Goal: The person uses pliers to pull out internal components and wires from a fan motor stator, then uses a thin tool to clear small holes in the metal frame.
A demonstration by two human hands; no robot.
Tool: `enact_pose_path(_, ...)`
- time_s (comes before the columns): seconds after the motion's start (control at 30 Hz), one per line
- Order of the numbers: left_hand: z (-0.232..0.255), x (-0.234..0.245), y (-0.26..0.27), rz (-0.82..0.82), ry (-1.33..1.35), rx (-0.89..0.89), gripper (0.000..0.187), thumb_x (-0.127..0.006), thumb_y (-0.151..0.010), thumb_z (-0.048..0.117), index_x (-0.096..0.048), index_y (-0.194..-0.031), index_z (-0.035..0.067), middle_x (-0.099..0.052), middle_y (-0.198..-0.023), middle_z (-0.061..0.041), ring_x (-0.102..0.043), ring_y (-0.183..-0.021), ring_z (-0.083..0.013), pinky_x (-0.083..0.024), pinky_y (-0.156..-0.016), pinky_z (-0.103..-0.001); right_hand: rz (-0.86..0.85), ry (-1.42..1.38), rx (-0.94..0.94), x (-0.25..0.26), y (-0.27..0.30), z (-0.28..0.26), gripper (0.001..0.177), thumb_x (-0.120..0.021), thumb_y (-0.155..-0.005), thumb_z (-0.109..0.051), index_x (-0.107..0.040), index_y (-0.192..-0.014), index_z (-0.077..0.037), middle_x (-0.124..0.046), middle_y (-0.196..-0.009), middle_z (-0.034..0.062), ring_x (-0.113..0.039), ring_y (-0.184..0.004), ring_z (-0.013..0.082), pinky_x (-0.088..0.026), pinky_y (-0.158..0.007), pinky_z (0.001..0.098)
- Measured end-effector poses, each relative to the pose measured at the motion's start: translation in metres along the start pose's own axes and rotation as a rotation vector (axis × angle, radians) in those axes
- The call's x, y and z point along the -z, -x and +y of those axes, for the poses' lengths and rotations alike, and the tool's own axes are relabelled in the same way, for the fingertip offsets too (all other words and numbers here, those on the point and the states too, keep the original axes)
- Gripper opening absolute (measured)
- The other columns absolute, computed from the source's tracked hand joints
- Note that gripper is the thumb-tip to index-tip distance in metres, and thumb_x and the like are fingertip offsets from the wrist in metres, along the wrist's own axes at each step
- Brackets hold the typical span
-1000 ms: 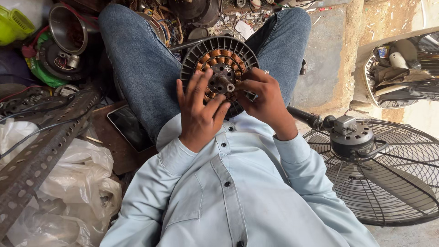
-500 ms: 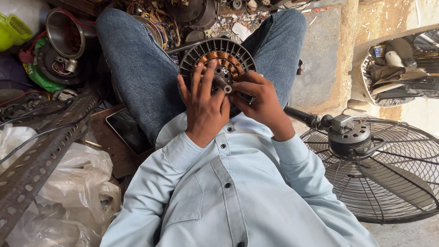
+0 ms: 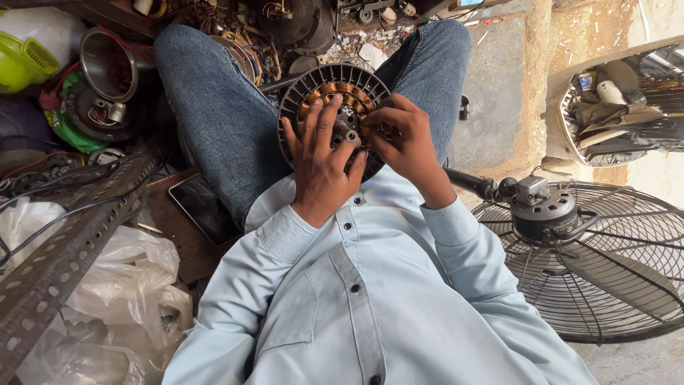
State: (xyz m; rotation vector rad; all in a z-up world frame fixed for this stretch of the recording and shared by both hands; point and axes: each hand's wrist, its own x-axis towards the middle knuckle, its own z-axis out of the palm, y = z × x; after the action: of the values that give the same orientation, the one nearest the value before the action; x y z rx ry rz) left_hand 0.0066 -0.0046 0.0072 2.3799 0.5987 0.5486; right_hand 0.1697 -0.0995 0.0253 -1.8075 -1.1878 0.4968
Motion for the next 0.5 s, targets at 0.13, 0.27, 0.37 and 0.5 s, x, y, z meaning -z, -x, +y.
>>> enact_pose_path(0.13, -0.002, -0.006, 0.004, -0.004, -0.021, -0.019, 0.011, -0.077, -0.091, 0.020, -0.075, -0.092, 0.009, -0.040, -0.162, -0.012, -0.031, -0.154, -0.0363, -0.005, -0.122, -0.078, -0.013, 0.000, -0.050, 0.003, 0.004, -0.002, 0.020, -0.077, -0.080, 0.001, -0.075, -0.100, -0.003, -0.061, -0.090, 0.0073, -0.062, -0.074, 0.0176, -0.049, -0.065, 0.0298)
enact_pose_path(0.27, -0.003, -0.007, 0.010, 0.005, 0.006, -0.057, 0.011, -0.075, -0.094, 0.020, -0.075, -0.097, 0.009, -0.039, -0.162, -0.012, -0.030, -0.154, -0.0360, -0.006, -0.122, -0.077, -0.091, -0.017, -0.094, 0.014, 0.016, -0.002, 0.017, -0.079, -0.076, 0.000, -0.075, -0.091, -0.007, -0.061, -0.084, 0.0054, -0.058, -0.065, 0.0190, -0.045, -0.059, 0.0311)
enact_pose_path(0.37, -0.001, -0.005, 0.011, 0.003, -0.055, -0.090, 0.010, -0.074, -0.096, 0.020, -0.074, -0.097, 0.010, -0.038, -0.162, -0.012, -0.031, -0.155, -0.0357, -0.007, -0.122, -0.077, -0.158, 0.014, -0.017, 0.011, 0.023, -0.005, 0.021, -0.084, -0.077, -0.004, -0.076, -0.097, -0.007, -0.059, -0.083, 0.0070, -0.061, -0.071, 0.0214, -0.047, -0.062, 0.0325)
enact_pose_path(0.5, -0.001, -0.006, 0.013, -0.010, -0.115, -0.091, 0.011, -0.074, -0.098, 0.022, -0.072, -0.099, 0.011, -0.037, -0.163, -0.014, -0.031, -0.154, -0.0377, -0.008, -0.120, -0.079, -0.101, 0.045, 0.040, 0.001, 0.024, -0.002, 0.022, -0.085, -0.079, -0.005, -0.077, -0.099, -0.007, -0.062, -0.086, 0.0074, -0.064, -0.077, 0.0235, -0.050, -0.066, 0.0336)
